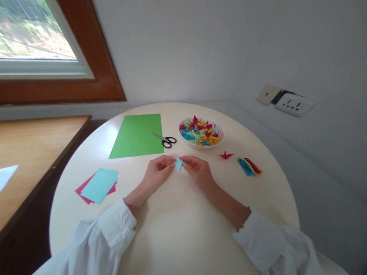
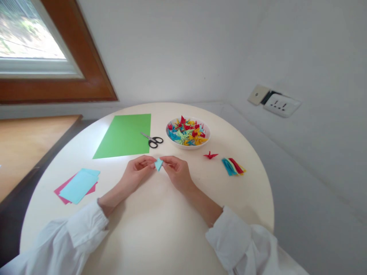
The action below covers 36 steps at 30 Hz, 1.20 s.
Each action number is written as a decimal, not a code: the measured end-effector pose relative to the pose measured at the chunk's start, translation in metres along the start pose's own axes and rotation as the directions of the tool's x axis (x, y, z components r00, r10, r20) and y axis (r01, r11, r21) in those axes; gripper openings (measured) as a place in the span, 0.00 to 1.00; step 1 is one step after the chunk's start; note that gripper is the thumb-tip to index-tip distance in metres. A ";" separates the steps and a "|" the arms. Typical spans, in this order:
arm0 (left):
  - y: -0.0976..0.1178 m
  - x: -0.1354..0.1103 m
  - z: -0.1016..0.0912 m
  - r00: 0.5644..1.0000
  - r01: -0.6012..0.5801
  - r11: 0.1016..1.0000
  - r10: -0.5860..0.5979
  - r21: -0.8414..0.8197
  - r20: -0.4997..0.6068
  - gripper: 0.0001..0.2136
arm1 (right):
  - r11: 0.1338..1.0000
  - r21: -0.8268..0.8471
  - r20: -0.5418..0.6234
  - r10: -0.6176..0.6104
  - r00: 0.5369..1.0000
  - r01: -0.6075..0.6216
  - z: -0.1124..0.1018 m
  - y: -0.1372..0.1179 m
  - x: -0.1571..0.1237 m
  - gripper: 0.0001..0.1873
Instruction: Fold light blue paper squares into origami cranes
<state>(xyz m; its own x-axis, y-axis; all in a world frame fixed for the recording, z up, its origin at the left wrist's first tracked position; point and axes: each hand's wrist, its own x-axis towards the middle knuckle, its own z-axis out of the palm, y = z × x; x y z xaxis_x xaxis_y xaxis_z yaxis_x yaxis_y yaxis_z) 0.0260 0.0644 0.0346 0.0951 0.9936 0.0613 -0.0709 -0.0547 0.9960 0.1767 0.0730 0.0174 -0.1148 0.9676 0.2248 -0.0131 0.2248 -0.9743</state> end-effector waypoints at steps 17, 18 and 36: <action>-0.006 0.002 -0.001 0.998 -0.045 0.996 0.048 0.075 -0.048 0.07 | 0.999 0.046 -0.011 0.016 1.000 -0.015 0.001 0.002 -0.001 0.07; -0.005 0.002 -0.001 0.997 -0.051 0.995 0.056 0.086 -0.051 0.07 | 0.999 0.046 -0.010 0.015 1.000 -0.014 0.001 0.002 -0.001 0.07; -0.011 0.000 0.000 0.979 -0.172 0.970 0.188 0.173 -0.078 0.04 | 0.999 0.043 -0.019 0.023 1.000 -0.022 0.005 0.003 -0.001 0.06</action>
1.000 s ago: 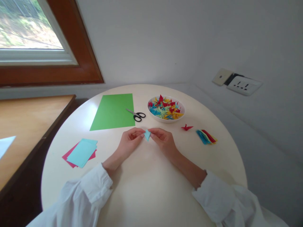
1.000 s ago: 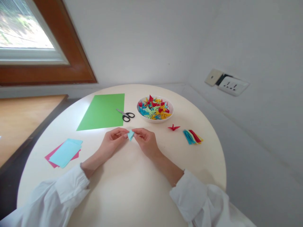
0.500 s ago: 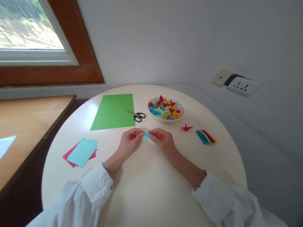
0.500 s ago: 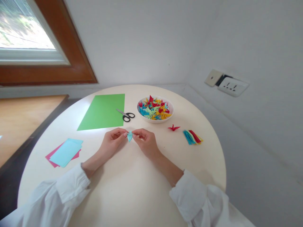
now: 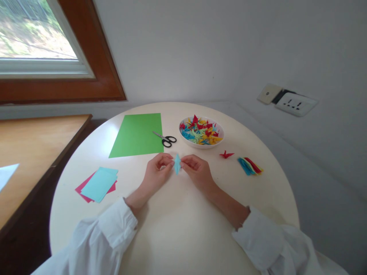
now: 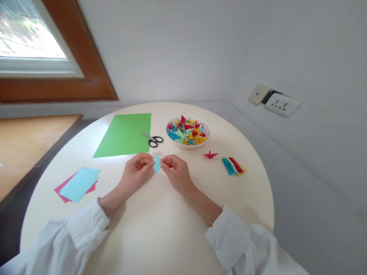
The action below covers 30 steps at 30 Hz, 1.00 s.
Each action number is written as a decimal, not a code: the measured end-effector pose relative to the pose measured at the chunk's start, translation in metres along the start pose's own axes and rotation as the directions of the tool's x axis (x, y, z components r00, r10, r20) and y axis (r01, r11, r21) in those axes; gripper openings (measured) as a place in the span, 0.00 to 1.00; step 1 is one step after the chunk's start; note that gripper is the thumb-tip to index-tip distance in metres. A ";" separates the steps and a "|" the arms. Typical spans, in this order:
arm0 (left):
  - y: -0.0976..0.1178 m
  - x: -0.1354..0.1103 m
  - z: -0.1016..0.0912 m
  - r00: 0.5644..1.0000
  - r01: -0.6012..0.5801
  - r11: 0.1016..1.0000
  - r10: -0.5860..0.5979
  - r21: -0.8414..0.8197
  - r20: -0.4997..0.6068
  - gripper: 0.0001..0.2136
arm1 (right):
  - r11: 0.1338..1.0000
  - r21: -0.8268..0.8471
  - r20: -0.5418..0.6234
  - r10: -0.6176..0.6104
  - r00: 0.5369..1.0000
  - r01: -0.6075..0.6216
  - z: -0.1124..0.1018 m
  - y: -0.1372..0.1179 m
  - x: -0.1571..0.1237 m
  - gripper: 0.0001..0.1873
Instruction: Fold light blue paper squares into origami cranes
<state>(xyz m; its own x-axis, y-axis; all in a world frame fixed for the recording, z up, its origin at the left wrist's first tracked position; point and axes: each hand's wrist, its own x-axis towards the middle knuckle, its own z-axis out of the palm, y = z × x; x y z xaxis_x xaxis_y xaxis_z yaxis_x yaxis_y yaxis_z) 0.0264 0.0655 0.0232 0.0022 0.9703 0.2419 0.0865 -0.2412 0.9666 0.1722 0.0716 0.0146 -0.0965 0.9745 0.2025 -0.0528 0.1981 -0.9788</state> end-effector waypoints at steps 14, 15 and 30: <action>0.006 -0.001 -0.001 0.989 0.137 0.988 -0.132 -0.072 0.072 0.06 | 0.999 -0.046 0.042 -0.015 0.999 0.017 -0.003 -0.004 0.000 0.09; 0.006 -0.001 -0.001 0.988 0.141 0.986 -0.135 -0.091 0.071 0.06 | 0.999 -0.048 0.042 -0.008 0.999 0.010 -0.003 -0.005 0.000 0.09; 0.003 -0.001 -0.002 0.980 0.189 0.970 -0.177 -0.153 0.088 0.11 | 0.999 0.048 0.053 0.021 0.998 -0.024 -0.004 -0.009 0.000 0.11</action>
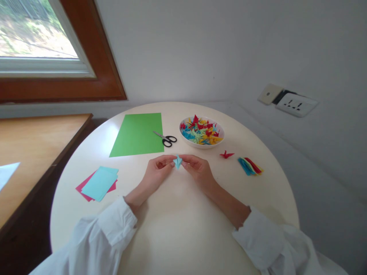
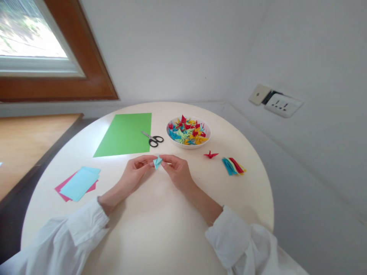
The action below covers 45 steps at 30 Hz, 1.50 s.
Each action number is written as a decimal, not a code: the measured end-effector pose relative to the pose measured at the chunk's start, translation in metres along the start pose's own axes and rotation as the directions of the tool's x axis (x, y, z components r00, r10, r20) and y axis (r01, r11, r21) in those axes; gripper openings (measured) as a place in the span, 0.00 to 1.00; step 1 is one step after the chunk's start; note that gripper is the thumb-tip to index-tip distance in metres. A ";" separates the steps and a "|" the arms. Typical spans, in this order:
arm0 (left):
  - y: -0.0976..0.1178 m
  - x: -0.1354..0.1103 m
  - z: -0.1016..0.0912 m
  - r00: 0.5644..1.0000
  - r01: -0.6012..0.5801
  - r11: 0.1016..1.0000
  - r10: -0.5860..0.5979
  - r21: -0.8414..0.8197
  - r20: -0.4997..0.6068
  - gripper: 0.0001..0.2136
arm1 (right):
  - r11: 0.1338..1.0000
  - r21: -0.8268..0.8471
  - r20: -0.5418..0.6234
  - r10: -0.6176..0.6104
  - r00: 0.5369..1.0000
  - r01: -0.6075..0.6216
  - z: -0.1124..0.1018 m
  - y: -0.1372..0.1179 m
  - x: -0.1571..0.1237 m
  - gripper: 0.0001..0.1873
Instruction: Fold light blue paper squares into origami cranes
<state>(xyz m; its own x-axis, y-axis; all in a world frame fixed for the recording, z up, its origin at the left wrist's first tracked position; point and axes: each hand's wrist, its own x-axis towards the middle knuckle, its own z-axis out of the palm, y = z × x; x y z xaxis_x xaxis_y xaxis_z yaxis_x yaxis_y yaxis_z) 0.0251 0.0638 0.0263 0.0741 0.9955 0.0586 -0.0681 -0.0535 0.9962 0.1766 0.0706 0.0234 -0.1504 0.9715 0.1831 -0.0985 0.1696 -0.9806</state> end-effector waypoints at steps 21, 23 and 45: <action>0.007 -0.002 0.003 1.000 -0.008 0.998 0.009 0.057 -0.025 0.10 | 0.992 -0.121 -0.072 0.021 0.997 -0.029 0.001 0.005 0.002 0.09; 0.007 -0.002 0.003 1.000 -0.010 0.998 0.011 0.065 -0.025 0.10 | 0.991 -0.131 -0.064 0.011 0.998 -0.020 0.001 0.005 0.002 0.09; 0.003 -0.002 0.003 0.999 -0.048 0.976 0.050 0.213 -0.002 0.09 | 0.975 -0.221 -0.014 -0.023 1.000 0.019 0.002 0.002 0.001 0.09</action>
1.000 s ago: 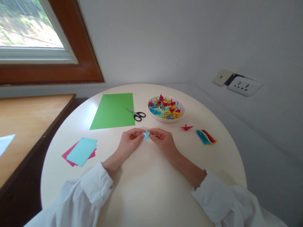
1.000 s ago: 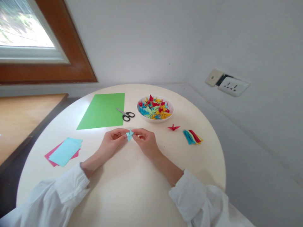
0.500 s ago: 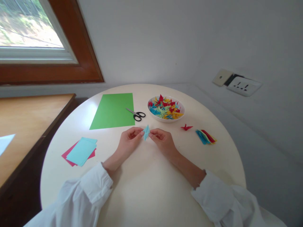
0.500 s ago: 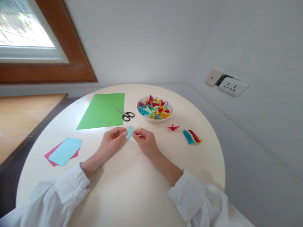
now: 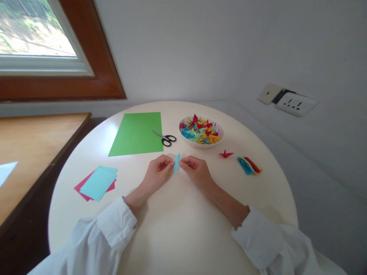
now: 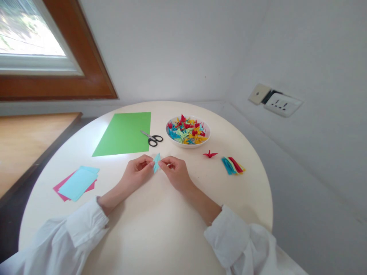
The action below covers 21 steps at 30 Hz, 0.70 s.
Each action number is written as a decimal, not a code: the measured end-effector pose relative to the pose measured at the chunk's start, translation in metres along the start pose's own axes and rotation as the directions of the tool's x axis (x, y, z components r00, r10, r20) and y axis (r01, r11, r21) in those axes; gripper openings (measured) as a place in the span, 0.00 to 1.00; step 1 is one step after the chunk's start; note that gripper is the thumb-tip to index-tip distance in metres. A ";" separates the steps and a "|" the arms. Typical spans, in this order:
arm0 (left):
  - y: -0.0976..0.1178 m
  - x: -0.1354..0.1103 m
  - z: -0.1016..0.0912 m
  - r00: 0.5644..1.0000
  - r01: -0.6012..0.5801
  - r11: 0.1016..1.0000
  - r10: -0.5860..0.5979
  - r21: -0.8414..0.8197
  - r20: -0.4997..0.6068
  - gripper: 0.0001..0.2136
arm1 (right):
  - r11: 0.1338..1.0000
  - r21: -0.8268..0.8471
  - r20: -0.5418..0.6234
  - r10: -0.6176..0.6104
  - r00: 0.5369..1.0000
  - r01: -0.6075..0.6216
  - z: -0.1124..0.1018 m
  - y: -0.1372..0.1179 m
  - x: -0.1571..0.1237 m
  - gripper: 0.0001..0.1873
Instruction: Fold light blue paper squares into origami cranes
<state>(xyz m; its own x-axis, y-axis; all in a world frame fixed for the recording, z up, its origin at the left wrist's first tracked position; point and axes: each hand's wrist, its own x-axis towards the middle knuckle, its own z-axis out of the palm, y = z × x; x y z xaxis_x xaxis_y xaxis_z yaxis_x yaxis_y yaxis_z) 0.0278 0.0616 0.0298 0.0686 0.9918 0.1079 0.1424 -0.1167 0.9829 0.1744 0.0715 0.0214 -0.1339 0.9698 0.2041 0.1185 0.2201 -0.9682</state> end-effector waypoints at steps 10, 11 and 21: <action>-0.005 0.000 0.002 0.988 -0.003 0.999 -0.004 0.049 0.152 0.15 | 1.000 0.001 0.008 -0.016 1.000 0.016 0.001 -0.001 -0.002 0.10; -0.007 0.001 0.002 0.986 -0.009 0.998 0.000 0.056 0.166 0.15 | 1.000 0.008 0.019 -0.012 1.000 0.012 0.001 -0.001 -0.002 0.10; -0.006 -0.003 -0.001 0.883 -0.032 0.999 0.025 0.008 0.468 0.14 | 0.998 0.031 0.165 0.050 0.985 -0.056 0.000 -0.005 -0.004 0.19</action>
<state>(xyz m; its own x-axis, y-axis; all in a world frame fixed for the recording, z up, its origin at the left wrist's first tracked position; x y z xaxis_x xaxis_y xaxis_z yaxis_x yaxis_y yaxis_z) 0.0256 0.0595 0.0238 0.5264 0.8487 0.0500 0.1477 -0.1492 0.9777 0.1744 0.0669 0.0255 -0.2882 0.9489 0.1285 0.0957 0.1621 -0.9821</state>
